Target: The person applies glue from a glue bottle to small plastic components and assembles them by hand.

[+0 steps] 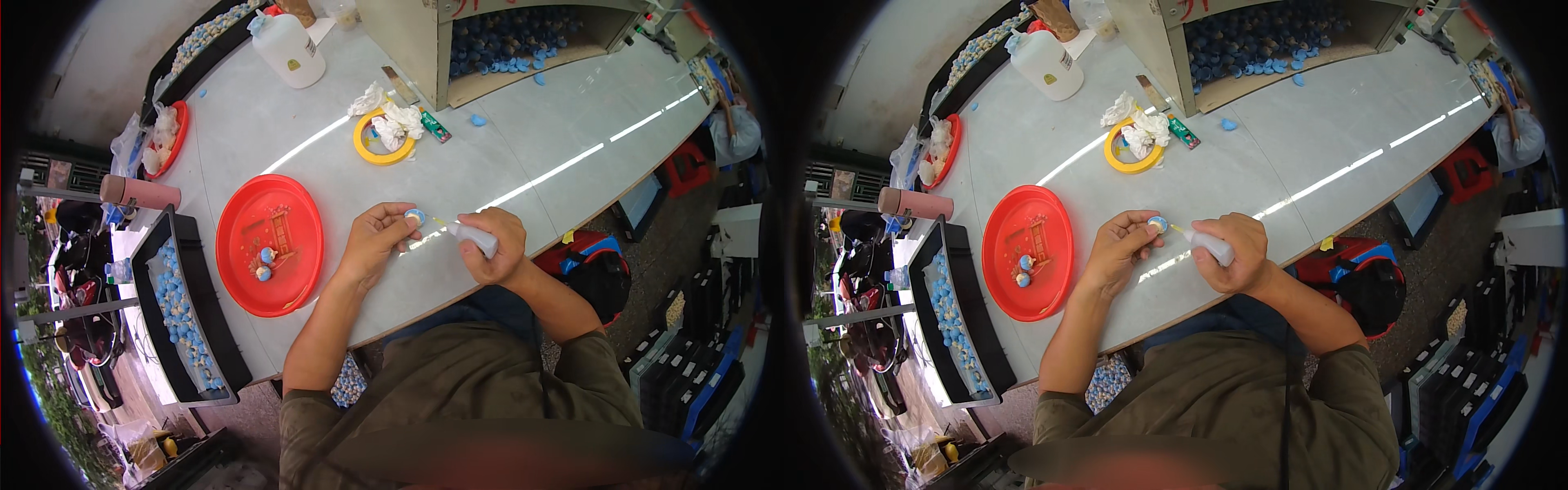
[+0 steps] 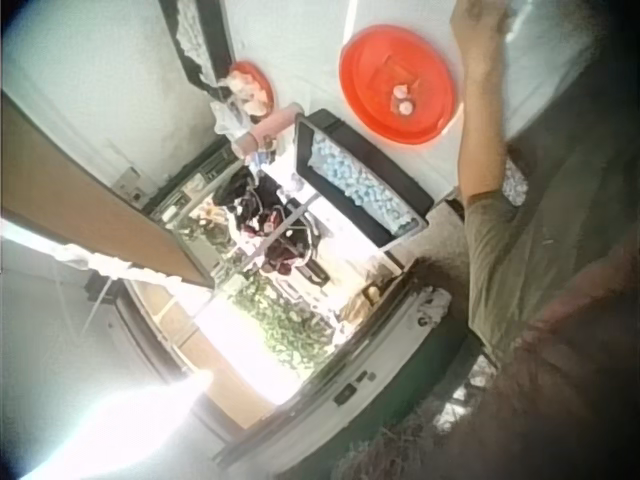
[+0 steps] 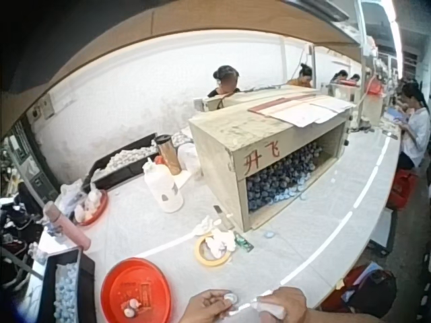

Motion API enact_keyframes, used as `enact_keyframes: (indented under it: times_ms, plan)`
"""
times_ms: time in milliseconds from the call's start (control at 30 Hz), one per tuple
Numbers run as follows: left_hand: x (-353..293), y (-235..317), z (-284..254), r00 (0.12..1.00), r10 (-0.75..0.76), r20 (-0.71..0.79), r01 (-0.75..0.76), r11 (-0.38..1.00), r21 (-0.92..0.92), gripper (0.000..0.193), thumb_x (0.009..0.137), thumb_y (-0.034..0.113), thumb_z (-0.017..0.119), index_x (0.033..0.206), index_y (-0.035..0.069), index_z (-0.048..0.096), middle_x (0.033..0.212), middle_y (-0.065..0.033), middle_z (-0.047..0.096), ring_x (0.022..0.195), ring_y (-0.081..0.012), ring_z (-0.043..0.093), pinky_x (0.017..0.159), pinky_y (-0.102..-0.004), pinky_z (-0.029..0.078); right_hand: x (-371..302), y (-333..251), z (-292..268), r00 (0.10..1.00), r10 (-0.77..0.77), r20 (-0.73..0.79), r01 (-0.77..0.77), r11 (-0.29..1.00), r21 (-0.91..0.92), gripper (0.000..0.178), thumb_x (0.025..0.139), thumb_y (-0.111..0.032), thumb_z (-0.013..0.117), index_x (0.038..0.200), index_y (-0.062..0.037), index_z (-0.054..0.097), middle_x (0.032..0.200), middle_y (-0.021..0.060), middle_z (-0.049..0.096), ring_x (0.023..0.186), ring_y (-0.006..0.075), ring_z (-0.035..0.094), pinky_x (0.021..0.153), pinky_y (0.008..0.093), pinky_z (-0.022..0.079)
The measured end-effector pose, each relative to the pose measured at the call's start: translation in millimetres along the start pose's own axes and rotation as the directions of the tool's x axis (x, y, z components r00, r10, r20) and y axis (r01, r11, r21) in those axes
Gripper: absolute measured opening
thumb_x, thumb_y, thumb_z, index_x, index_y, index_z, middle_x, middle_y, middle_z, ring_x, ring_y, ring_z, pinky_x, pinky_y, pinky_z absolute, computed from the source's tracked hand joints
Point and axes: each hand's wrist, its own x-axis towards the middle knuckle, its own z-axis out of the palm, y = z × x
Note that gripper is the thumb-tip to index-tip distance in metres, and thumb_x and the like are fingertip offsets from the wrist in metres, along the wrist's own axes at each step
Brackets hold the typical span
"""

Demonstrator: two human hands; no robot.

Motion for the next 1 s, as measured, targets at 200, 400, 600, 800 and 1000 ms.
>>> enact_keyframes:
  times_ms: [200, 400, 600, 800, 1000]
  plan:
    - [-1, -14, 12, 0.972, 0.232, -0.035, -0.233, 0.972, -0.027, 0.036, 0.082, -0.005, 0.068, 0.113, -0.004, 0.05, 0.109, -0.0148, 0.06, 0.094, -0.019, 0.067, 0.08, -0.0253, 0.054, 0, -2, 6, 0.996, 0.085, -0.019, -0.083, 0.99, 0.11, 0.024, 0.074, -0.007, 0.066, 0.096, 0.0031, 0.063, 0.07, 0.0145, 0.064, 0.054, 0.0258, 0.059, 0.051, 0.0325, 0.045]
    - [0, -23, 14, 0.945, 0.325, -0.022, -0.322, 0.942, 0.093, 0.032, 0.083, -0.006, 0.065, 0.11, -0.005, 0.047, 0.113, -0.0154, 0.056, 0.104, -0.0203, 0.064, 0.083, -0.0276, 0.054, 1, -2, 12, 0.995, 0.087, 0.041, -0.09, 0.993, 0.072, 0.023, 0.073, -0.006, 0.068, 0.094, 0.0025, 0.063, 0.068, 0.0144, 0.063, 0.055, 0.0265, 0.06, 0.051, 0.0328, 0.045]
    - [-1, -21, 15, 0.947, 0.32, -0.031, -0.315, 0.943, 0.109, 0.035, 0.082, -0.011, 0.065, 0.111, -0.004, 0.046, 0.116, -0.0174, 0.055, 0.109, -0.0239, 0.063, 0.089, -0.0287, 0.054, 1, -2, 11, 0.995, 0.092, 0.035, -0.094, 0.994, 0.051, 0.022, 0.073, -0.006, 0.068, 0.093, 0.0023, 0.063, 0.069, 0.0144, 0.063, 0.055, 0.0262, 0.06, 0.052, 0.0325, 0.046]
    - [-3, -18, 16, 0.948, 0.316, -0.018, -0.314, 0.946, 0.085, 0.035, 0.082, -0.011, 0.064, 0.111, -0.004, 0.046, 0.118, -0.0172, 0.055, 0.109, -0.0244, 0.063, 0.09, -0.0287, 0.054, -1, -1, 9, 0.986, 0.168, 0.025, -0.169, 0.982, 0.079, 0.021, 0.074, -0.005, 0.067, 0.093, 0.0033, 0.063, 0.073, 0.0157, 0.065, 0.059, 0.0276, 0.063, 0.055, 0.0318, 0.049]
    - [-3, -17, 14, 0.955, 0.295, -0.022, -0.294, 0.955, 0.041, 0.037, 0.083, -0.01, 0.065, 0.113, -0.003, 0.046, 0.119, -0.0165, 0.054, 0.111, -0.0252, 0.063, 0.09, -0.0288, 0.053, -4, -1, 4, 0.974, 0.225, 0.007, -0.224, 0.965, 0.136, 0.022, 0.079, -0.007, 0.066, 0.097, 0.0044, 0.063, 0.078, 0.0145, 0.066, 0.063, 0.0219, 0.065, 0.057, 0.0307, 0.05]
